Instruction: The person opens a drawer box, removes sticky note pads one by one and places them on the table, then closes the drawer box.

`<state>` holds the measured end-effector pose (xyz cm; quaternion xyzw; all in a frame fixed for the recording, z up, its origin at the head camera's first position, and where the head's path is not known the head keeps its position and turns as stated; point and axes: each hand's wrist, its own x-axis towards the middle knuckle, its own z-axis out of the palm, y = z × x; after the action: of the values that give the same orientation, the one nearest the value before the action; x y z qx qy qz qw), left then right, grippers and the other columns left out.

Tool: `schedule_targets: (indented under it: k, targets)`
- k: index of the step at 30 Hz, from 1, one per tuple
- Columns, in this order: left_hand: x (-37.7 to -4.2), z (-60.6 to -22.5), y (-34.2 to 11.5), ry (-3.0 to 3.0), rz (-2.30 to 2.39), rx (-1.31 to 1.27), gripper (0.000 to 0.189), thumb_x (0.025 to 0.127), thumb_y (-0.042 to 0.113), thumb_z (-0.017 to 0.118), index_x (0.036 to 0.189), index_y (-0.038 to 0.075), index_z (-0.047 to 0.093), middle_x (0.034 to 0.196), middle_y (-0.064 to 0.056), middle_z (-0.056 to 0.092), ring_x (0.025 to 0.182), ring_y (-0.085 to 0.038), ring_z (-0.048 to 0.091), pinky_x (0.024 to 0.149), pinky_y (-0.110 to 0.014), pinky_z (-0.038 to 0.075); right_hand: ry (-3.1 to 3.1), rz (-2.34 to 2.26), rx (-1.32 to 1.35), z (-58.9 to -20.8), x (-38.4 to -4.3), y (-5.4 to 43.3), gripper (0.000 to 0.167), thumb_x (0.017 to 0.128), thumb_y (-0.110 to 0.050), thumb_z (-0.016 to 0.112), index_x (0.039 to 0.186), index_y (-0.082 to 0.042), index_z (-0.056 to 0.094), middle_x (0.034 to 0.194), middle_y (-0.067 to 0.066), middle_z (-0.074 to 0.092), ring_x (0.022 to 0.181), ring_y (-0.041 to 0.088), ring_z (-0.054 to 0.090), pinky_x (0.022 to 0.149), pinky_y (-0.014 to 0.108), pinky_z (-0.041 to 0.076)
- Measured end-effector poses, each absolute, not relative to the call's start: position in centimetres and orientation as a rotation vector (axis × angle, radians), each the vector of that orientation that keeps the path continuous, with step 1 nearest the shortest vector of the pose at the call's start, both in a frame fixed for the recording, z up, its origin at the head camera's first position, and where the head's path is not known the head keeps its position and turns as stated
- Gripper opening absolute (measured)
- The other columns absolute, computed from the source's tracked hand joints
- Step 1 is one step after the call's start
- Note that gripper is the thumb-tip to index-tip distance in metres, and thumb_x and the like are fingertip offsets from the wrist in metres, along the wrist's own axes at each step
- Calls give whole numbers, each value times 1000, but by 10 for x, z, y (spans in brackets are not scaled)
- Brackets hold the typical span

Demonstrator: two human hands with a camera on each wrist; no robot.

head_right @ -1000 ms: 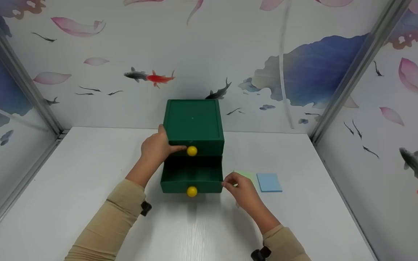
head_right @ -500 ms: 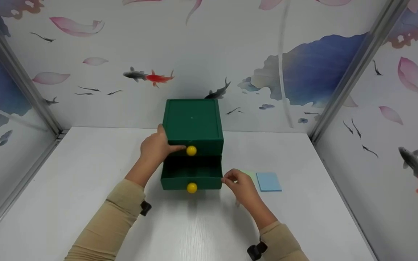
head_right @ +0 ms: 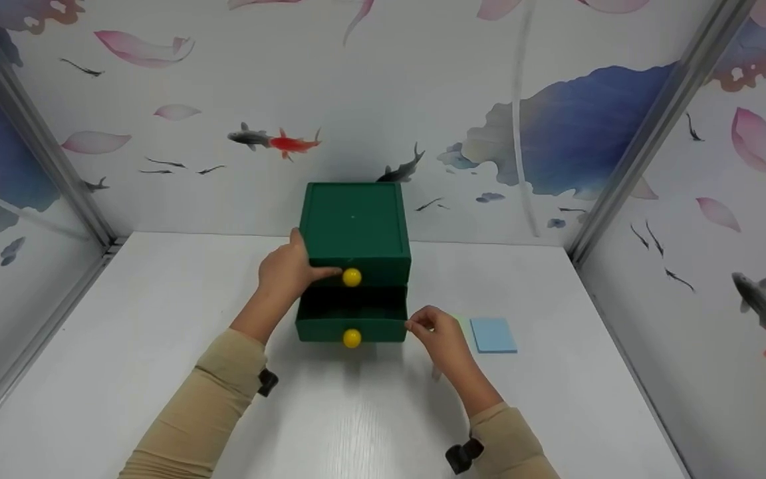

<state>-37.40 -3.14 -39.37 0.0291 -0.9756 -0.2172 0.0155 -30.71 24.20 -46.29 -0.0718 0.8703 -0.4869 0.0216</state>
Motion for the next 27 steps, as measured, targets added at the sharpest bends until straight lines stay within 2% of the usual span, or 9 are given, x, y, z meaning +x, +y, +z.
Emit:
schedule_targets:
  k: [12,20,24,27]
  targets:
    - [-372,-395,-32,-3000,-614,55,121,70,71,71,152,-3,22,64,-2,56,59,-15,56,59,-30,51,2785,-1508,-184,-464,-317,235,11,98,-14,61,93,-5,65,92,10,64,90,24,58,77,37,48]
    - [-370,-394,-33,-2989,-616,55,120,70,70,71,152,-4,23,68,-3,59,63,-16,59,63,-31,53,2812,-1558,-145,-467,-322,229,9,97,-13,62,92,-5,65,91,13,64,91,30,60,74,32,47]
    - [-370,-394,-32,-2992,-645,50,119,71,69,71,152,-4,22,75,-5,62,69,-16,61,69,-32,54,2816,-1614,-81,-470,-325,227,9,97,-12,62,92,-5,66,92,13,65,88,26,61,74,29,49]
    - [-371,-395,-32,-3000,-663,56,119,72,69,71,153,-3,21,73,-4,61,68,-17,60,69,-33,54,2820,-1652,-55,-471,-327,225,9,97,-12,63,92,-5,66,92,11,65,86,22,62,75,27,50]
